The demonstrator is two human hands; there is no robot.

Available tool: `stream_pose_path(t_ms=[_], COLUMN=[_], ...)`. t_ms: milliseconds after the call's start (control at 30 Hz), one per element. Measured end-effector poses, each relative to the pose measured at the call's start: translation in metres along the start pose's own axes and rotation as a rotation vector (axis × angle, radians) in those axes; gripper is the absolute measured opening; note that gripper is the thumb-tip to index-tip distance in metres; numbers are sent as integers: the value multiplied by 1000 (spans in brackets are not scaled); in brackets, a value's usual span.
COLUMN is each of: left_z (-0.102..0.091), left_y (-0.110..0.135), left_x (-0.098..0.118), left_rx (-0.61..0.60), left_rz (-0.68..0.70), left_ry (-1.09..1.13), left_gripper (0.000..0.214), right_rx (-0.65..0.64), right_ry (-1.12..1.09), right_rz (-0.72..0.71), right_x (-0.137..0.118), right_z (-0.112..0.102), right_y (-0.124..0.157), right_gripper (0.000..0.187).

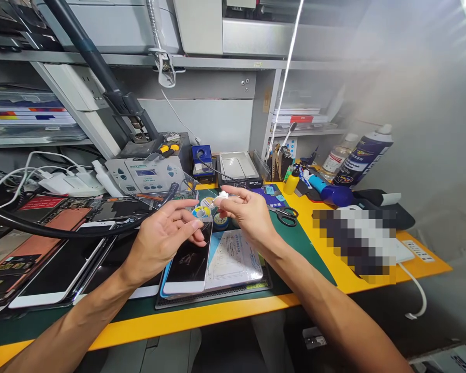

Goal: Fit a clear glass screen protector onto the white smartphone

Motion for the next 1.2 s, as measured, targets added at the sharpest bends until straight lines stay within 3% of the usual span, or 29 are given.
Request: stream_pose_path(t_ms=[400,733,1067,1200], left_z=[0,0,1,-4], left_y=[2,7,9,6], left_x=[-2,-10,1,4], left_rx=[-55,-264,-322,-232], left_rz=[-25,-106,-146,-146], left_ry=[-12,-74,-144,-95], left_gripper=[39,33,33,32], right_rx=[86,-56,-86,-95], right_ry=[-29,0,69,86], right_rz=[-99,10,-29,-35], right_x=[-19,-21,-15,-16], right_z=[-20,-14,-9,-6], right_y=[-9,-3,0,3], right_gripper=[29,30,29,37])
Point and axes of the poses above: each hand's wrist, its own y-axis away from the middle knuckle, its own z-axis out of the palm, x = y × z, the point moved 2 cm from there along -y, towards the middle knuckle, and after that the axes turned 6 degrees about -x, right-handed, at the moved point
